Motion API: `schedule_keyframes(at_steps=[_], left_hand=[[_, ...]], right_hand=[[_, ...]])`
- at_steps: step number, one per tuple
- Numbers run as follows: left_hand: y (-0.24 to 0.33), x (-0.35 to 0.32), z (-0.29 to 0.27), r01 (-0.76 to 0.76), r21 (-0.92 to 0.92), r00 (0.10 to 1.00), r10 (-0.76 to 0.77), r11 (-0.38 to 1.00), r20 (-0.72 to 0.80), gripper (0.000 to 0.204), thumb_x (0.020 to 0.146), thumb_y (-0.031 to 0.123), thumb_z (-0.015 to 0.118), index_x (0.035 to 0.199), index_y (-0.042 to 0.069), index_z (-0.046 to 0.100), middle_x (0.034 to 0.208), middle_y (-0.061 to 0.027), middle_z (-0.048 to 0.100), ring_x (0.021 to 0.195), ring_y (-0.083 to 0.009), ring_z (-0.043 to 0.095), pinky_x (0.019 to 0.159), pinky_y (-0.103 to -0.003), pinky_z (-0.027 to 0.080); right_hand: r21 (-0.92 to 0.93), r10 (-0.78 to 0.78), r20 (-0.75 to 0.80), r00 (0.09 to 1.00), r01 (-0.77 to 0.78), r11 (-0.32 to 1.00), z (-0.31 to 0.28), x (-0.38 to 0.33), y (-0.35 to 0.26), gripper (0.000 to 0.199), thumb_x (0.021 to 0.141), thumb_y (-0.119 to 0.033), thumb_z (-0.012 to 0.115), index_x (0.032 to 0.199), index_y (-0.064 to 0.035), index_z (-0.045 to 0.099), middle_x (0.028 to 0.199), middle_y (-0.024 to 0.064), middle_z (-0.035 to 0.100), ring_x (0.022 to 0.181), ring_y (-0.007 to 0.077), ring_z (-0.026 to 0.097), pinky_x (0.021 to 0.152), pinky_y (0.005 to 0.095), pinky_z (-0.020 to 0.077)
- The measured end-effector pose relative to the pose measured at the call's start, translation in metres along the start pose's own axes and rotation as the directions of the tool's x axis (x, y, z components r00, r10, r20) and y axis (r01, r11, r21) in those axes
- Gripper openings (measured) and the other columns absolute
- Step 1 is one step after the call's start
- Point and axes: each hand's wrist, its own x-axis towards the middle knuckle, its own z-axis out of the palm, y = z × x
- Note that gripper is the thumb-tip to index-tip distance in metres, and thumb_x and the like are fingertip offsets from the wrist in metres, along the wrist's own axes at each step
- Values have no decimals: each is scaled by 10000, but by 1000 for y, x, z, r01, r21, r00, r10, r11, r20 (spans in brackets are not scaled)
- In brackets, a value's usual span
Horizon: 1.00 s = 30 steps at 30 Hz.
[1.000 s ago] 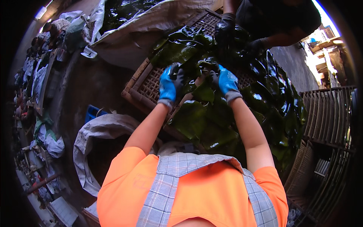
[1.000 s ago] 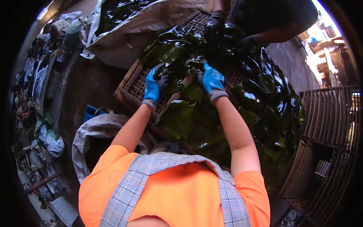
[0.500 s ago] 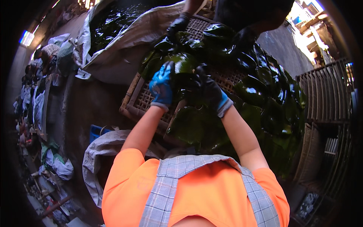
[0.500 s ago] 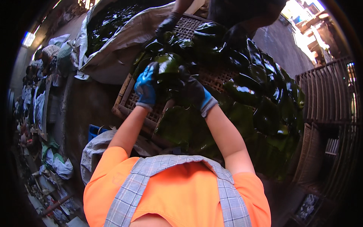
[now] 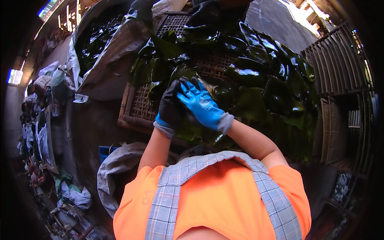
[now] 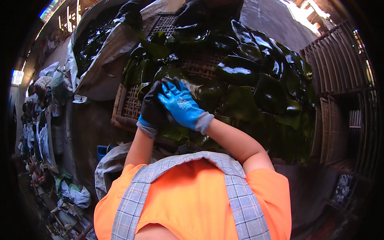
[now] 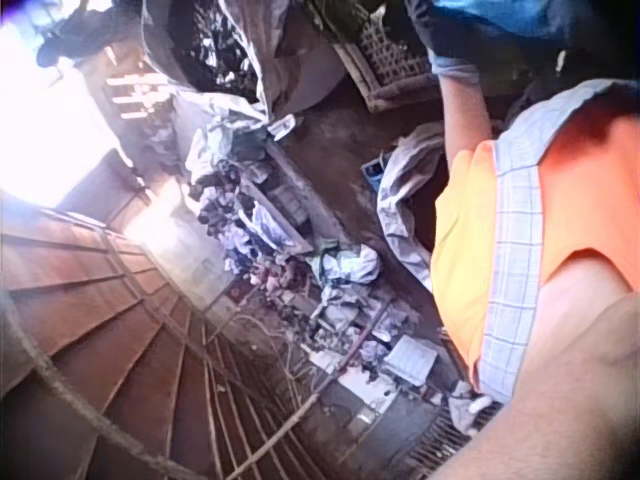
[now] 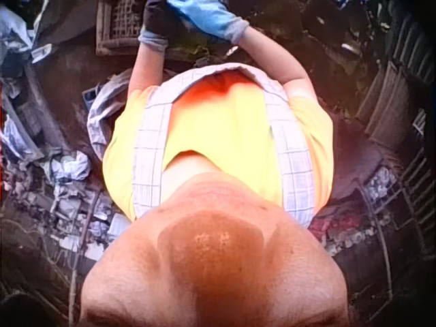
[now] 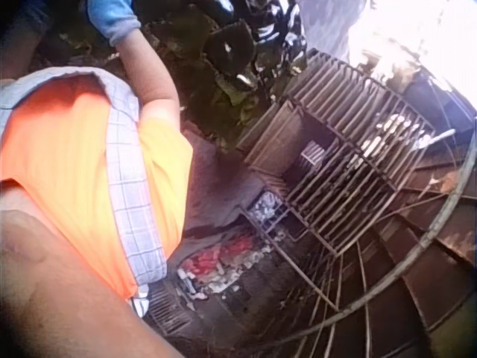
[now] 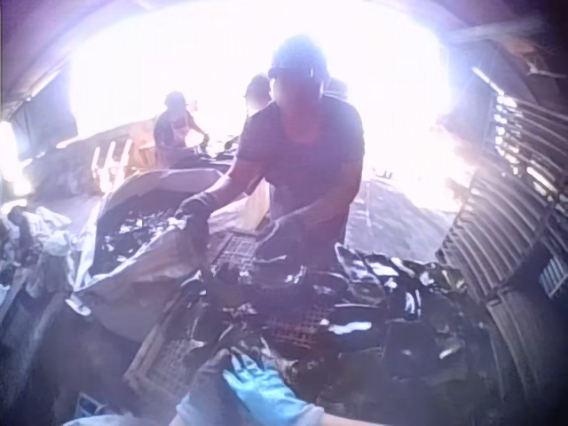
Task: The person takes large sheets of kelp from a water-filled container and spreads them out onto a rectangular mesh rack before placing the rack onto a storage shelf.
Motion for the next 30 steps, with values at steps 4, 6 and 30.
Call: schedule_keyframes(at_steps=[4, 6, 30], left_hand=[[4, -24, 0, -399, 875, 862, 212, -276, 460, 359, 762, -15, 624, 1117, 23, 586, 1072, -133, 623, 994, -251, 597, 877, -314, 480], [-11, -29, -27, -274, 952, 897, 321, -138, 304, 336, 802, 5, 601, 1135, 42, 580, 1077, -105, 624, 1007, -226, 597, 882, -303, 478], [-72, 182, -74, -15, 674, 855, 359, 739, -375, 77, 815, -1, 534, 808, 34, 603, 766, -21, 614, 652, -115, 537, 608, -263, 449]], right_hand=[[882, 497, -42, 867, -201, 426, -25, -31, 33, 341, 807, -99, 661, 1140, -63, 595, 1164, 125, 600, 1093, 245, 563, 930, 346, 426], [866, 697, 92, 711, -403, 297, -15, -49, 52, 383, 861, -164, 631, 1208, -32, 539, 1118, 107, 620, 1033, 179, 581, 852, 304, 463], [387, 698, 526, 485, -868, 312, 120, -2, 276, 260, 788, -96, 598, 1044, -106, 645, 1004, 137, 661, 933, 301, 627, 820, 384, 481]])
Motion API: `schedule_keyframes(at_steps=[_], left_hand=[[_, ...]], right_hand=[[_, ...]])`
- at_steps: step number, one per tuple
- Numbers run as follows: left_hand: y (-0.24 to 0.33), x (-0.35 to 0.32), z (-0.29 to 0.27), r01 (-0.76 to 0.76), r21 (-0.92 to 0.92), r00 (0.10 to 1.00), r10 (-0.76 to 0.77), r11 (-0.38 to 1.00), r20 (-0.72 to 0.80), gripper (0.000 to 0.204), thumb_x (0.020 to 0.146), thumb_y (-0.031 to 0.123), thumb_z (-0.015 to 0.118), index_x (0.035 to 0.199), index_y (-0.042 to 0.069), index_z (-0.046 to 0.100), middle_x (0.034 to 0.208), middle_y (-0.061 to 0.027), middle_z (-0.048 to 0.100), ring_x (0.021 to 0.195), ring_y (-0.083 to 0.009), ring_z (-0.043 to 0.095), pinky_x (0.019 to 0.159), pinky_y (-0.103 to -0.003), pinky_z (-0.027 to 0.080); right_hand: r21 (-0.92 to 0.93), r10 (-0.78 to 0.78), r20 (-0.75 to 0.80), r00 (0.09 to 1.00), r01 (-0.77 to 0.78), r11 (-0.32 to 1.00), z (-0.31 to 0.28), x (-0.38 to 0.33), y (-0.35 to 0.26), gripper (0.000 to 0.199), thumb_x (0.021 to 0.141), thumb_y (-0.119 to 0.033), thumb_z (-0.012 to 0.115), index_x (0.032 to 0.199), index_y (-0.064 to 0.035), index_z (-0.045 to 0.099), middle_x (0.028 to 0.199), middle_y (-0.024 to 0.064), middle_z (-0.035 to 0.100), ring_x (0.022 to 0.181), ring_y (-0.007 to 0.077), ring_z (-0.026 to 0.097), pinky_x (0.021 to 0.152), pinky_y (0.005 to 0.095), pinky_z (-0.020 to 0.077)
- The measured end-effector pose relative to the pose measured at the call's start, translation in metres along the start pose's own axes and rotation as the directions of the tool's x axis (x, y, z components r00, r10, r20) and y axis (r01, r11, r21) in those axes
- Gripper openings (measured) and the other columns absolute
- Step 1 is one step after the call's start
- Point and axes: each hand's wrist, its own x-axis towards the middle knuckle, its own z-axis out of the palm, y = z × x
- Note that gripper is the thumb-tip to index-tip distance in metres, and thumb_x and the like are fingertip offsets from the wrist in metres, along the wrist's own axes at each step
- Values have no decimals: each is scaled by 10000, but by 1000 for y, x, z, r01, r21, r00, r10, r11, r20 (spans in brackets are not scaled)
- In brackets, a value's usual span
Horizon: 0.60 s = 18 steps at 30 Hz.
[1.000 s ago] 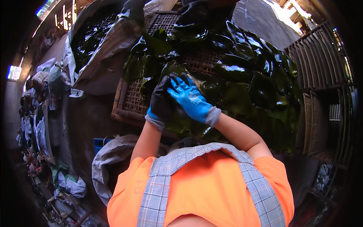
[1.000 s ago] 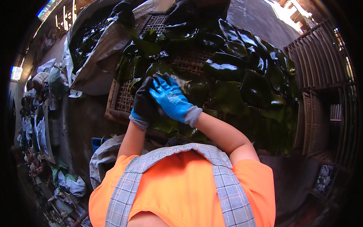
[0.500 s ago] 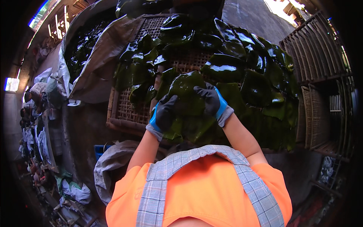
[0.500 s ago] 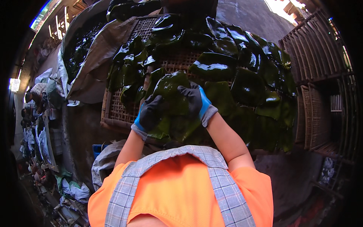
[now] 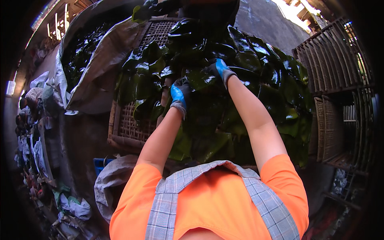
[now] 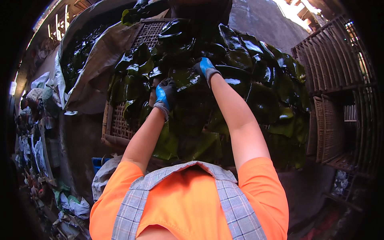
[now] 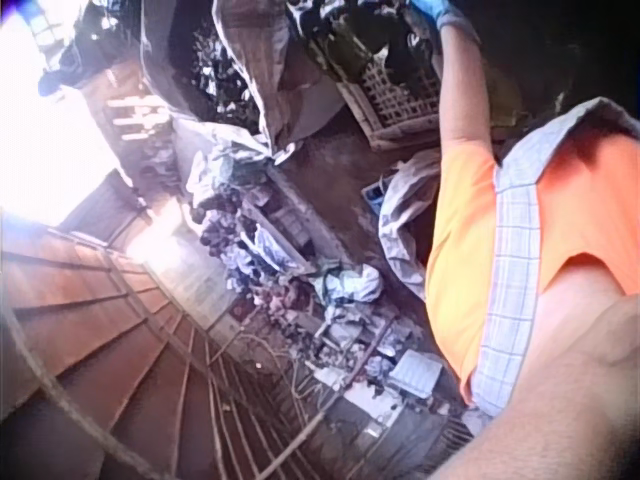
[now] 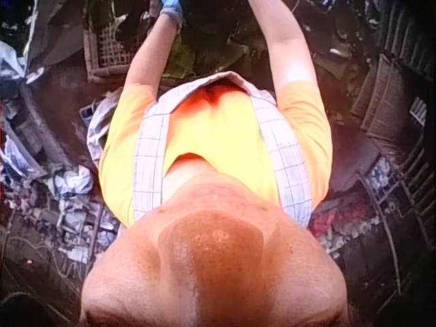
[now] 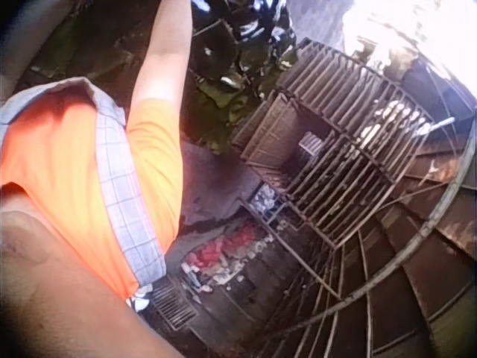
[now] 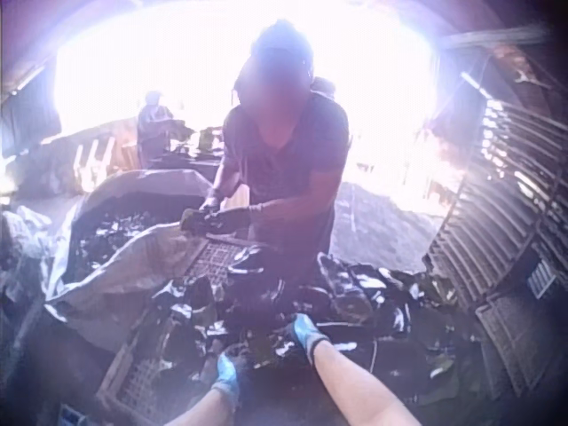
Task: The person takes large sheets of kelp from a water-filled container and spreads them out onto a rectangular mesh rack before placing the rack onto a storage shelf.
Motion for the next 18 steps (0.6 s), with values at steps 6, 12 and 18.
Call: schedule_keyframes(at_steps=[6, 12, 18], left_hand=[[2, -24, 17, 151, -57, 966, -135, 987, 220, 214, 809, -14, 578, 1017, -20, 632, 950, -71, 662, 782, -179, 613, 720, -303, 488], [-20, -31, 26, 220, -358, 975, -189, 907, 121, 213, 838, -1, 578, 1048, -7, 616, 947, -76, 655, 808, -192, 605, 738, -324, 495], [-107, 27, -25, -468, -29, 869, 466, 883, 164, 139, 875, 190, 537, 922, 66, 580, 800, -70, 601, 754, -261, 598, 640, -354, 503]], right_hand=[[203, -11, 100, 995, -10, 979, -16, 3, -14, 350, 821, 5, 556, 1163, -58, 600, 965, 130, 669, 857, 241, 639, 811, 336, 501], [393, -122, 327, 937, -17, 919, -20, 26, -7, 387, 816, 26, 568, 1185, -90, 591, 983, 119, 673, 851, 223, 648, 785, 364, 522], [-705, -348, 139, 927, 339, 622, 25, 5, -90, 448, 793, -120, 604, 1222, -243, 574, 1150, 102, 619, 1027, 298, 602, 898, 440, 472]])
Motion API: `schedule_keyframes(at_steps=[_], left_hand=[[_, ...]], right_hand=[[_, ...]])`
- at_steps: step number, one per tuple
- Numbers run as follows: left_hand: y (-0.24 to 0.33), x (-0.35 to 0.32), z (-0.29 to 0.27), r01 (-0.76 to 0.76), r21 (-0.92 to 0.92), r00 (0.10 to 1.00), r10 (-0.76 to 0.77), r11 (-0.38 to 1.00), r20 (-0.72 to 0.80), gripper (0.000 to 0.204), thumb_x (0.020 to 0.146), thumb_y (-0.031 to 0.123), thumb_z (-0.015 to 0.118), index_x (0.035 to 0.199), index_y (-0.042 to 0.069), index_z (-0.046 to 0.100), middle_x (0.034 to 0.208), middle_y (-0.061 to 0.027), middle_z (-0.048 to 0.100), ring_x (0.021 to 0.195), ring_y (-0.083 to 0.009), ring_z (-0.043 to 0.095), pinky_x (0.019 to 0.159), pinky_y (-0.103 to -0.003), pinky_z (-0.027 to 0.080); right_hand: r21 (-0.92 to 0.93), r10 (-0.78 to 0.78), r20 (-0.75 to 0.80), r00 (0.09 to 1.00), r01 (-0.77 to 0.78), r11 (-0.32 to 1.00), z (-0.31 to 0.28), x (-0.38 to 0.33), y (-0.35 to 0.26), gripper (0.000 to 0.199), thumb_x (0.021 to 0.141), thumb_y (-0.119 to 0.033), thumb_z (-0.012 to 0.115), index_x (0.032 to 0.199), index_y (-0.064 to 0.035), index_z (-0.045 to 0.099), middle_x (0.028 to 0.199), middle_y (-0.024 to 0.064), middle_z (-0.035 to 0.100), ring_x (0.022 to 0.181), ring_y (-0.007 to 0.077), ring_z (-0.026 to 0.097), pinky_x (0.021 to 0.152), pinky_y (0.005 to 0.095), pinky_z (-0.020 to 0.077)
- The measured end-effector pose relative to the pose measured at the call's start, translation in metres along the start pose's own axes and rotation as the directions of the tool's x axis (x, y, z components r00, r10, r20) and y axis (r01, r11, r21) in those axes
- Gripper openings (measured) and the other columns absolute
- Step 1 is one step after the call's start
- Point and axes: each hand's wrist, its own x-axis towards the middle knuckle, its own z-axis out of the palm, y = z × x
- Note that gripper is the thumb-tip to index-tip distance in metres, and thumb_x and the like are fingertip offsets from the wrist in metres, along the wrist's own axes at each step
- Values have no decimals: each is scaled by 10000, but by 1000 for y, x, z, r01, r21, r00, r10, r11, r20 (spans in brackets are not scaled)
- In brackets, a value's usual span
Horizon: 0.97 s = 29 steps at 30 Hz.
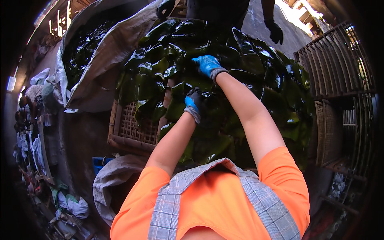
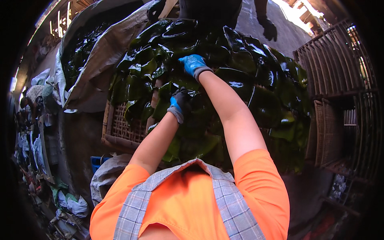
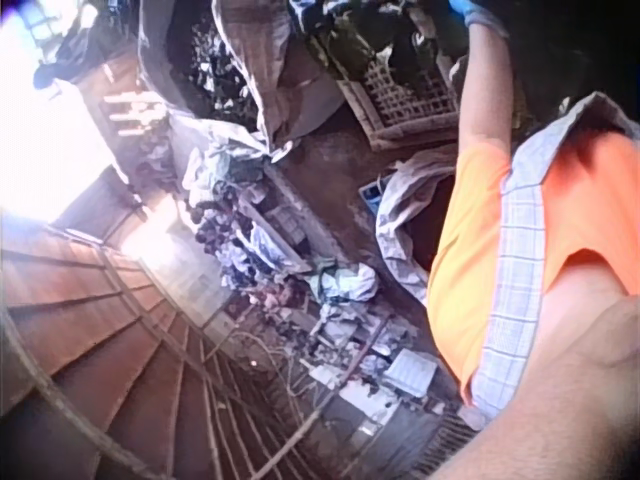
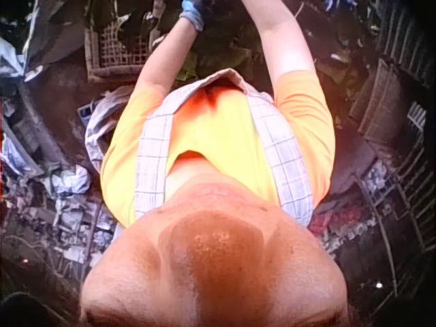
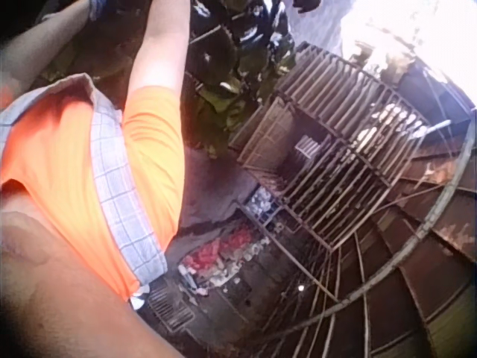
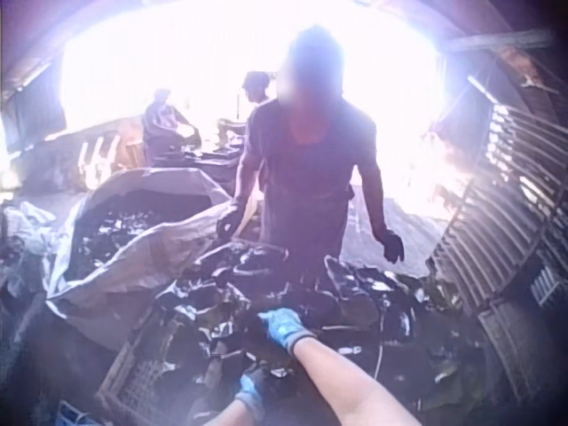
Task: The person takes large sheets of kelp from a water-filled container and spreads them out onto a rectangular mesh rack before placing the rack onto a storage shelf.
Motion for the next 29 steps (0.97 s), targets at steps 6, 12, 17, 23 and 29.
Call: schedule_keyframes(at_steps=[6, 12, 17, 23, 29], left_hand=[[198, -5, 22, 749, 12, 660, -748, 662, 71, 309, 920, 240, 537, 1145, 28, 533, 966, -89, 631, 791, -219, 620, 650, -319, 527], [215, -79, -93, 60, 522, 973, 67, 851, -221, 281, 912, 28, 516, 1183, -38, 544, 1070, -53, 602, 917, -126, 569, 804, -236, 471], [182, -153, -165, 409, 379, 907, -326, 830, -266, 389, 982, 247, 425, 1222, -42, 524, 1150, -66, 587, 971, -142, 548, 868, -271, 438], [185, -128, -134, 893, -213, 446, -847, 397, 288, 663, 960, 530, 341, 1309, -24, 448, 1298, -77, 500, 1139, -223, 464, 1015, -337, 333], [171, -132, -251, 762, 184, 642, -762, 621, -82, 643, 991, 438, 295, 1458, 31, 125, 1498, -80, 191, 1346, -242, 212, 1134, -411, 105]], right_hand=[[-19, 133, -559, 818, -172, 985, -24, -77, 21, 311, 799, -196, 625, 1098, -113, 617, 1047, 113, 647, 986, 298, 613, 845, 412, 481], [585, 615, -755, 229, -190, 789, -40, -300, 89, 294, 858, -134, 623, 1131, -24, 606, 1098, 144, 631, 1052, 260, 588, 902, 340, 455], [928, 675, -282, -681, -14, 373, 104, -543, 158, 383, 891, -145, 574, 1242, -6, 509, 1221, 167, 557, 1059, 270, 564, 905, 332, 450], [582, 925, 338, -171, 810, -63, 276, -697, 174, 561, 912, -504, 439, 1277, -84, 509, 1263, 75, 545, 1109, 236, 510, 961, 341, 392], [647, 945, 245, 217, 689, -326, 274, -690, 186, 586, 916, -502, 455, 1298, -60, 491, 1286, 77, 529, 1140, 241, 493, 999, 353, 375]])
